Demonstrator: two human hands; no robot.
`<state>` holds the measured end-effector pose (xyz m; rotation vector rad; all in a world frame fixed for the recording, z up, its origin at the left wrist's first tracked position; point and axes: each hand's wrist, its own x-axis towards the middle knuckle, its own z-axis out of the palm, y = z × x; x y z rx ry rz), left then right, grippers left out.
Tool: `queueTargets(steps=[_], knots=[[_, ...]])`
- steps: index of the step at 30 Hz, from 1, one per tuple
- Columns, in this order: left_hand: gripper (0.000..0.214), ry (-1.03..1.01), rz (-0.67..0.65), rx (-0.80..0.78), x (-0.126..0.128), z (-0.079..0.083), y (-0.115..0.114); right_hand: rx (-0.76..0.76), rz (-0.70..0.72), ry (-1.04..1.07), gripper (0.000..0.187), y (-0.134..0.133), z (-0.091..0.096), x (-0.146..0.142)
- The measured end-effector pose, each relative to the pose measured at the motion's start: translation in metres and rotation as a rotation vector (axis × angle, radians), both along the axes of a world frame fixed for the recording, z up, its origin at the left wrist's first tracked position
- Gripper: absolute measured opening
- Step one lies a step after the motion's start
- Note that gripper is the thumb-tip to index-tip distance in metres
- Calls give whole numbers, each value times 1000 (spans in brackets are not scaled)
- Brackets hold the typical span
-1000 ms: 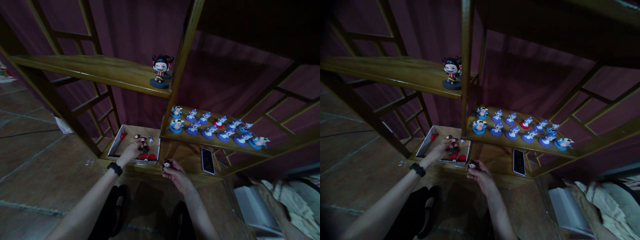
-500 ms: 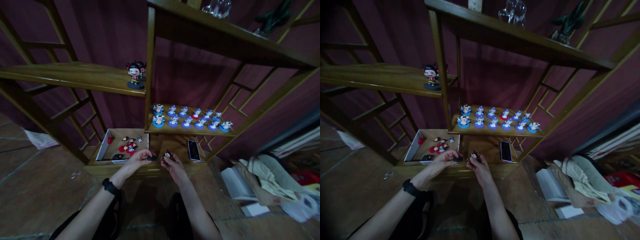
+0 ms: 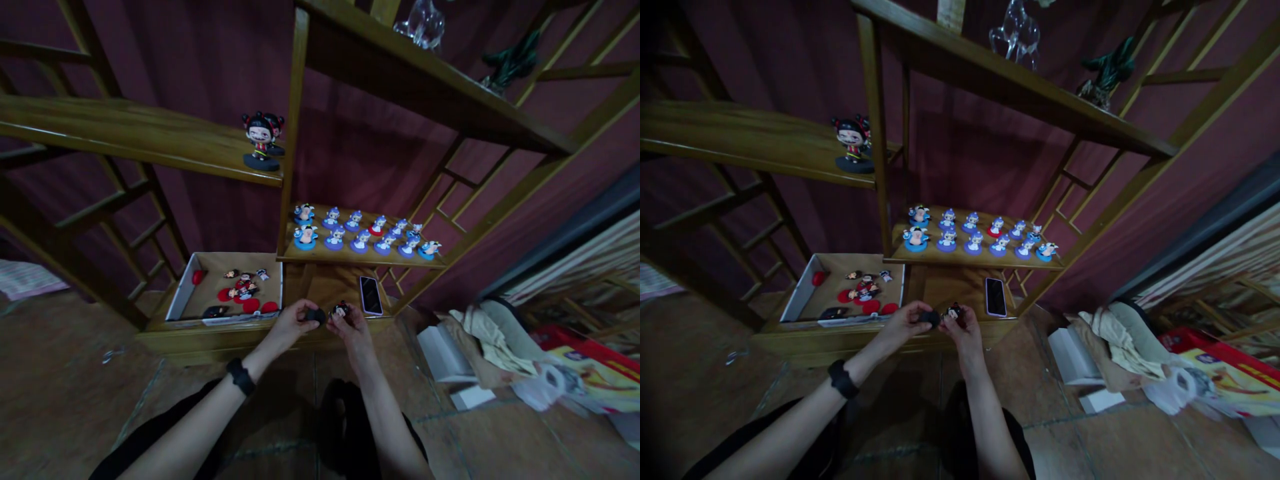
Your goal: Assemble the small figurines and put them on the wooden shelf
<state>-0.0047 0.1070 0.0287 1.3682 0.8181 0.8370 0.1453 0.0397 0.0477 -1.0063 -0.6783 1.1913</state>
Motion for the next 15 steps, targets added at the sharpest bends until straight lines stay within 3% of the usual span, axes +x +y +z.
queueTargets(steps=[9, 15], knots=[[42, 0, 15, 21, 11, 4, -6, 11, -86, -216, 39, 12, -14, 1], [44, -119, 81, -175, 13, -4, -7, -13, -67, -308, 38, 17, -21, 2]])
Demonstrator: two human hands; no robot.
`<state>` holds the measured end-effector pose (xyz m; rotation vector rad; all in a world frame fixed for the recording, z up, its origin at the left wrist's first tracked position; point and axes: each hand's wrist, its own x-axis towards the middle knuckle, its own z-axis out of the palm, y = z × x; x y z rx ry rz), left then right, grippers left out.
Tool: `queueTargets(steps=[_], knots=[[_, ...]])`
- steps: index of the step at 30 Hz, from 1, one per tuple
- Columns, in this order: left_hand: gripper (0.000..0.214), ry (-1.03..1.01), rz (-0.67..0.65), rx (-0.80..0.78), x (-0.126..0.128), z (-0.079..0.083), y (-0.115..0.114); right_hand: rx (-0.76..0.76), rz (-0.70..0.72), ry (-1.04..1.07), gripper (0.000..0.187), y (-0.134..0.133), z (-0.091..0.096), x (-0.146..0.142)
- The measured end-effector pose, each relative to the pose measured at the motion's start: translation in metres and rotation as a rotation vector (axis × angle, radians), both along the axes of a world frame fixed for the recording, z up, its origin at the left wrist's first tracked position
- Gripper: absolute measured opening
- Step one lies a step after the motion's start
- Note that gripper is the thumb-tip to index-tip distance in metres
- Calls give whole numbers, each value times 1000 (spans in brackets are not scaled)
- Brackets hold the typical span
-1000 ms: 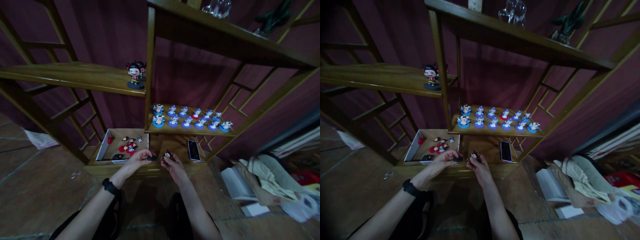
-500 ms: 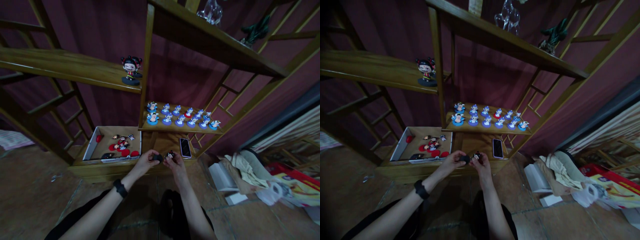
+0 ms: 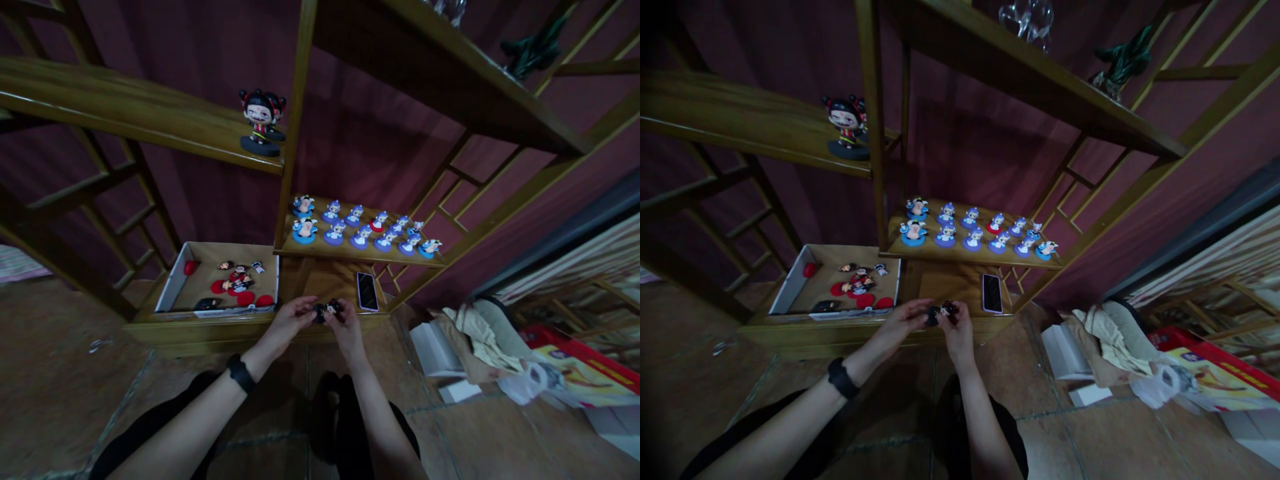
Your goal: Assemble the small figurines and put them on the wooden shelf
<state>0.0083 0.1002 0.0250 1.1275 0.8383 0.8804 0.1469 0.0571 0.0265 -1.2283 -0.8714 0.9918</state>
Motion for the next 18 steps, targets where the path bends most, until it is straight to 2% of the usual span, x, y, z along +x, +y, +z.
queueTargets(steps=[4, 9, 18], knots=[[44, -127, 45, -189, 0, 0, 1, -2, 25, 0, 39, 0, 1, 1], [34, -218, 58, -365, -2, 1, 3, -1, 3, -17, 40, 1, 2, 0], [24, -310, 118, -486, -1, -7, 4, -1, 14, -77, 40, 2, -3, -2]])
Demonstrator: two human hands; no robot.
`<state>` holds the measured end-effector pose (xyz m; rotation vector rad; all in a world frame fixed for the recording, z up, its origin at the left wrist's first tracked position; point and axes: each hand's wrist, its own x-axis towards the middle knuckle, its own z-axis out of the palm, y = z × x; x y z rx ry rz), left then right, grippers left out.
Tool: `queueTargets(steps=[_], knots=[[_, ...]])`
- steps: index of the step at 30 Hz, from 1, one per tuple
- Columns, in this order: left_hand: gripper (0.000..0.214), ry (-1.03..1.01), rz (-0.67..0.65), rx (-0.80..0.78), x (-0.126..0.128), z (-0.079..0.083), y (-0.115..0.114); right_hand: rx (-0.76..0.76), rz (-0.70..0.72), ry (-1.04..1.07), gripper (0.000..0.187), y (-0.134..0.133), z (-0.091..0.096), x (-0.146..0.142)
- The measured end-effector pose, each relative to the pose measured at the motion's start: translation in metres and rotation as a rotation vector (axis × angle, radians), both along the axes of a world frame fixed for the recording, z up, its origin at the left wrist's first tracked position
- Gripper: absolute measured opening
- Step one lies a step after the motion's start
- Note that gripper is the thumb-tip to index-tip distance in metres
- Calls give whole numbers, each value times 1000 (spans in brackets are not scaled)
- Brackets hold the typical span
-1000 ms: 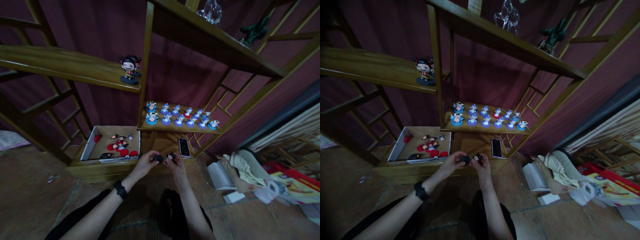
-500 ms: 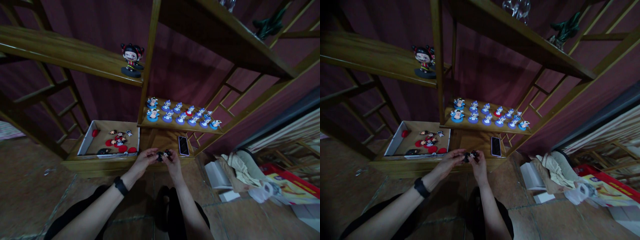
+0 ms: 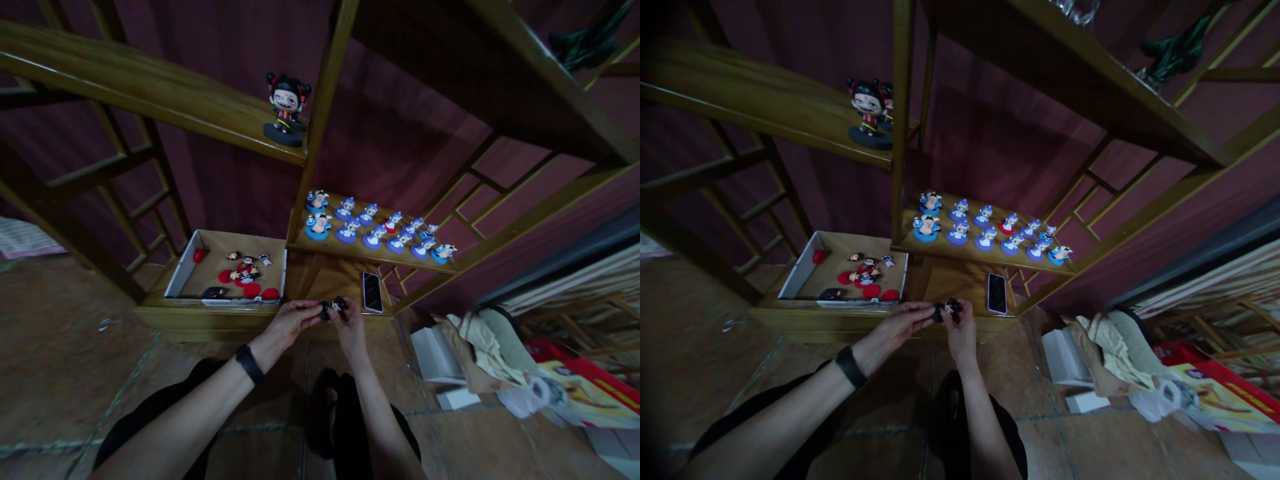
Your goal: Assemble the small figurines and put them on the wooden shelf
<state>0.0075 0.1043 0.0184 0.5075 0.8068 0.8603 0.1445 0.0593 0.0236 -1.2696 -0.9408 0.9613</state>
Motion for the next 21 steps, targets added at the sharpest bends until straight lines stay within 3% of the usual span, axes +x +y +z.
queueTargets(steps=[21], knots=[[24, -27, 93, -84, -4, -3, 0, 73, -34, -148, 36, 3, -8, -9]])
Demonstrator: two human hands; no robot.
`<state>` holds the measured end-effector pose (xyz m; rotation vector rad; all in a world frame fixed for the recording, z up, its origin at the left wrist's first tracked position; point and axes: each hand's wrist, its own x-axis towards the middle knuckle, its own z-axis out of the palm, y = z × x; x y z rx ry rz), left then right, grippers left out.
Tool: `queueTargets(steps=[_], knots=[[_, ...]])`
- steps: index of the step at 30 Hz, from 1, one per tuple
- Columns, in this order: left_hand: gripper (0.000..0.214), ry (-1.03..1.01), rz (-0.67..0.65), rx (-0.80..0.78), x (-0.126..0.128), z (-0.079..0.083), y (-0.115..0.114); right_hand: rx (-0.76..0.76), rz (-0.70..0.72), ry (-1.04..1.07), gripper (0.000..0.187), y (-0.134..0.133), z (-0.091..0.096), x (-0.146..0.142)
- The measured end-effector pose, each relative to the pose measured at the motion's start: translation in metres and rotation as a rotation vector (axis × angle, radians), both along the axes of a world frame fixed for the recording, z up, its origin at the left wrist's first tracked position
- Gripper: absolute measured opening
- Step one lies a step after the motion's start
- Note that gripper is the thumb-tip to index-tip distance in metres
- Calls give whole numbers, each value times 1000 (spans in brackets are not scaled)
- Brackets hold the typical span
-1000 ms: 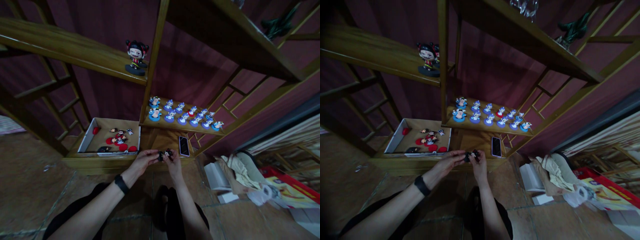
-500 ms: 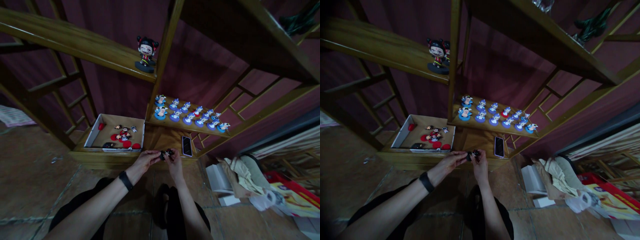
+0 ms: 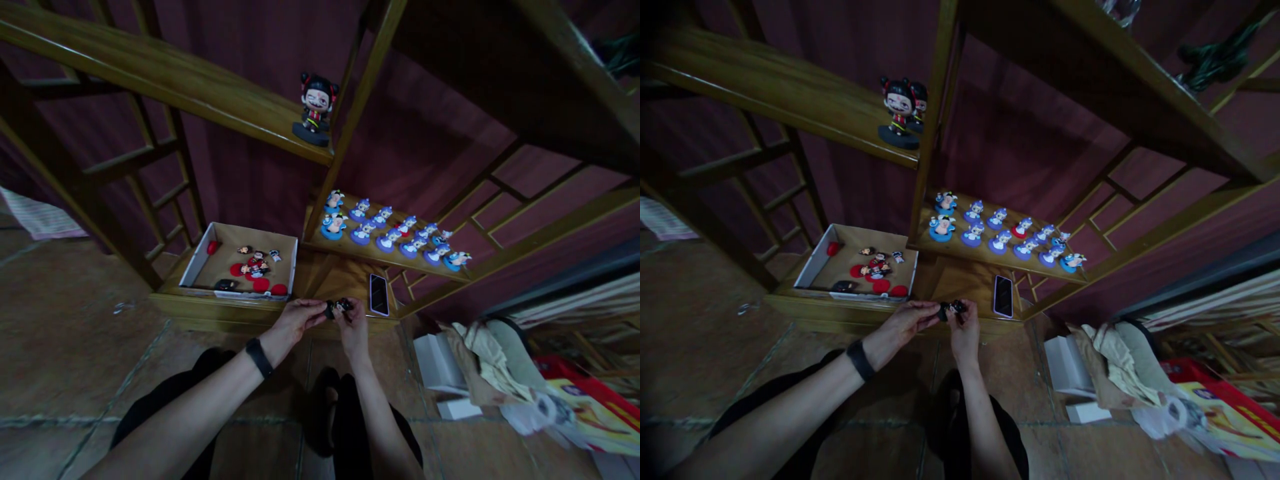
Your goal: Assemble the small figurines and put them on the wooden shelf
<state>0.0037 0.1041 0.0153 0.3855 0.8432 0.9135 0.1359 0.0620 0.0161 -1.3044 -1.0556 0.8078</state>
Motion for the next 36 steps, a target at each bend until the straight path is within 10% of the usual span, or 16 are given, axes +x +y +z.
queueTargets(steps=[24, 31, 36], knots=[[25, 178, -43, 72, -2, -3, 5, -25, 122, -259, 20, 1, 0, -7], [26, 65, -49, 43, -3, -7, 8, -10, 14, 14, 44, 8, -6, -3], [30, 35, -81, 32, -7, -9, 7, -164, 116, 322, 25, 3, 0, -1]])
